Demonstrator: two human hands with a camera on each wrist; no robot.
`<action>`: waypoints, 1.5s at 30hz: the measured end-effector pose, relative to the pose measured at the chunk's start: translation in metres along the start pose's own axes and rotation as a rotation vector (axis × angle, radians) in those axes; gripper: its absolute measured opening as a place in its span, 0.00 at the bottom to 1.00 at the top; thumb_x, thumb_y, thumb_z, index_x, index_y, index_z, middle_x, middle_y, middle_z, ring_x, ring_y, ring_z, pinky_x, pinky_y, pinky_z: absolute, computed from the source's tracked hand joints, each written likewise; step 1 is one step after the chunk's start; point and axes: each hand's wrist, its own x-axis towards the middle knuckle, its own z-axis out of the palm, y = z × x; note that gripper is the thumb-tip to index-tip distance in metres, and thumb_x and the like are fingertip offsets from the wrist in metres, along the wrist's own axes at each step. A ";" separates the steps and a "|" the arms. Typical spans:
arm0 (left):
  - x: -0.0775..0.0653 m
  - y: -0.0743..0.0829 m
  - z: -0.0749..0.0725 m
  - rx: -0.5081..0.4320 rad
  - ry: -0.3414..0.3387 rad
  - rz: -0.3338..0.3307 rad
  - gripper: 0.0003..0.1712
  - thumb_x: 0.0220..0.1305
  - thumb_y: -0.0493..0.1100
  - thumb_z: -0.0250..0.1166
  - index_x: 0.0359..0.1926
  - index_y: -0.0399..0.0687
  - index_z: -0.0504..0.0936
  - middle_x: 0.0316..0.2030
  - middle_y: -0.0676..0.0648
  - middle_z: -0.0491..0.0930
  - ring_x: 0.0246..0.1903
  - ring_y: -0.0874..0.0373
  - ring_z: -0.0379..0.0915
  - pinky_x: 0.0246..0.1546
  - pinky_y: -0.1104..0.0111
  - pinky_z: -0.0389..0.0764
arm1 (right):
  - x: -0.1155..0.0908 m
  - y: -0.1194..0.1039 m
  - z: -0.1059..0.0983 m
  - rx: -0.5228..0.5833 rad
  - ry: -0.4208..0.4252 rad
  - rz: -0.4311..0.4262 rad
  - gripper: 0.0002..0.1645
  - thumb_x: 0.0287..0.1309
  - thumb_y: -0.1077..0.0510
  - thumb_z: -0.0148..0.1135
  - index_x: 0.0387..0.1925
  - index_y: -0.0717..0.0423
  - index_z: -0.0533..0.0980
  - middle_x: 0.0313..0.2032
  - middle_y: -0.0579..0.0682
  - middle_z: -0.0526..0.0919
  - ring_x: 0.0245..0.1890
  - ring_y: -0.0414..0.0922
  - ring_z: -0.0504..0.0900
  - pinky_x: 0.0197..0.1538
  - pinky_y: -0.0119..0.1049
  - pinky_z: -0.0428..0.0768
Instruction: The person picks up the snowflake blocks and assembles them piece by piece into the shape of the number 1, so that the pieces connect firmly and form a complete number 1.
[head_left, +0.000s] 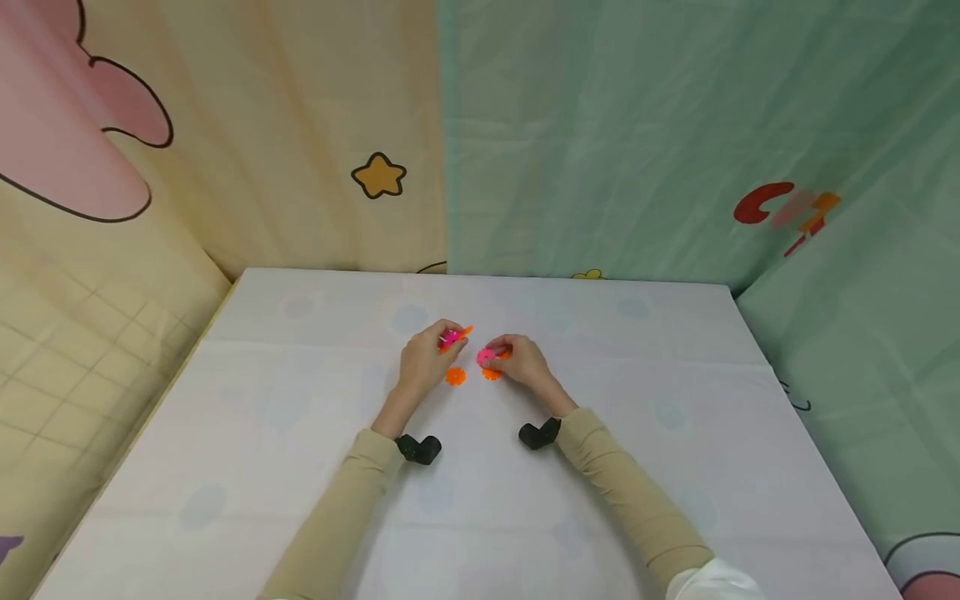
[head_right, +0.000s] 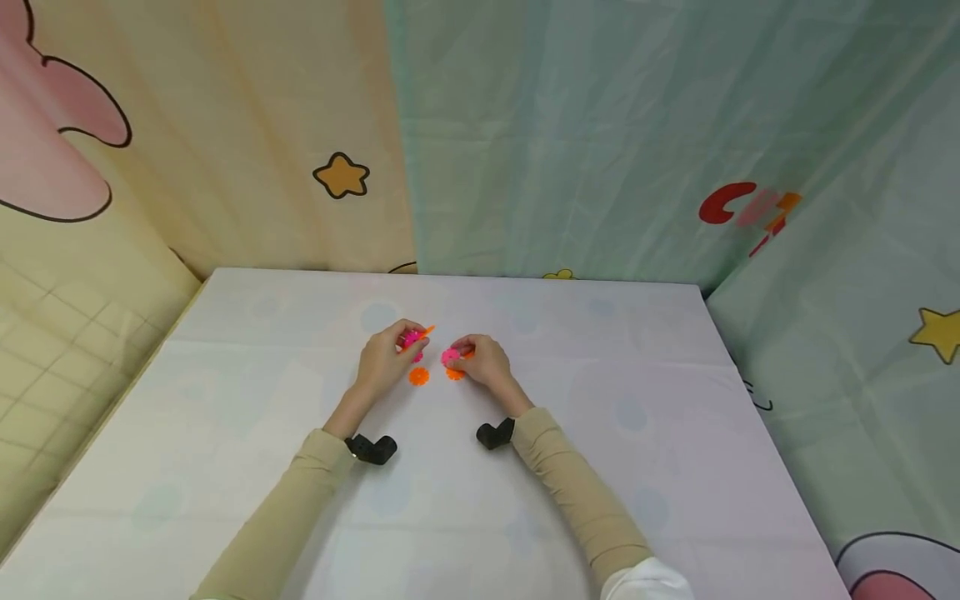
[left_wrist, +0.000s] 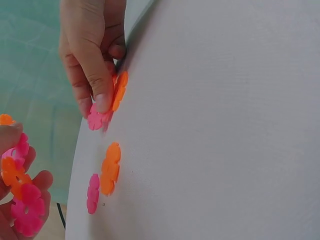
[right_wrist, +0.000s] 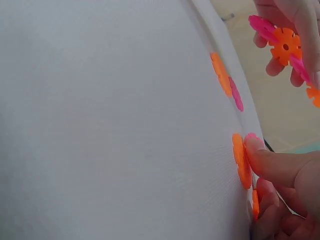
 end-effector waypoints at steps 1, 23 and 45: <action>0.000 0.000 0.000 -0.005 0.000 -0.002 0.14 0.63 0.49 0.65 0.47 0.50 0.81 0.29 0.49 0.82 0.27 0.56 0.72 0.24 0.72 0.70 | -0.001 0.000 0.000 0.009 0.007 -0.001 0.19 0.51 0.51 0.72 0.45 0.54 0.81 0.37 0.51 0.84 0.36 0.45 0.77 0.40 0.34 0.74; -0.009 0.004 0.007 -0.079 0.017 -0.025 0.13 0.63 0.50 0.65 0.46 0.53 0.82 0.38 0.48 0.83 0.31 0.56 0.74 0.30 0.69 0.74 | -0.019 -0.001 -0.014 0.274 0.192 -0.049 0.13 0.62 0.58 0.59 0.47 0.58 0.79 0.34 0.55 0.81 0.27 0.44 0.73 0.30 0.29 0.71; -0.006 0.014 0.015 -0.162 -0.011 -0.021 0.14 0.66 0.51 0.62 0.47 0.50 0.82 0.36 0.49 0.84 0.33 0.55 0.78 0.32 0.68 0.78 | -0.028 -0.025 -0.036 0.352 0.230 -0.117 0.18 0.65 0.56 0.58 0.53 0.58 0.75 0.36 0.68 0.81 0.28 0.68 0.75 0.25 0.25 0.71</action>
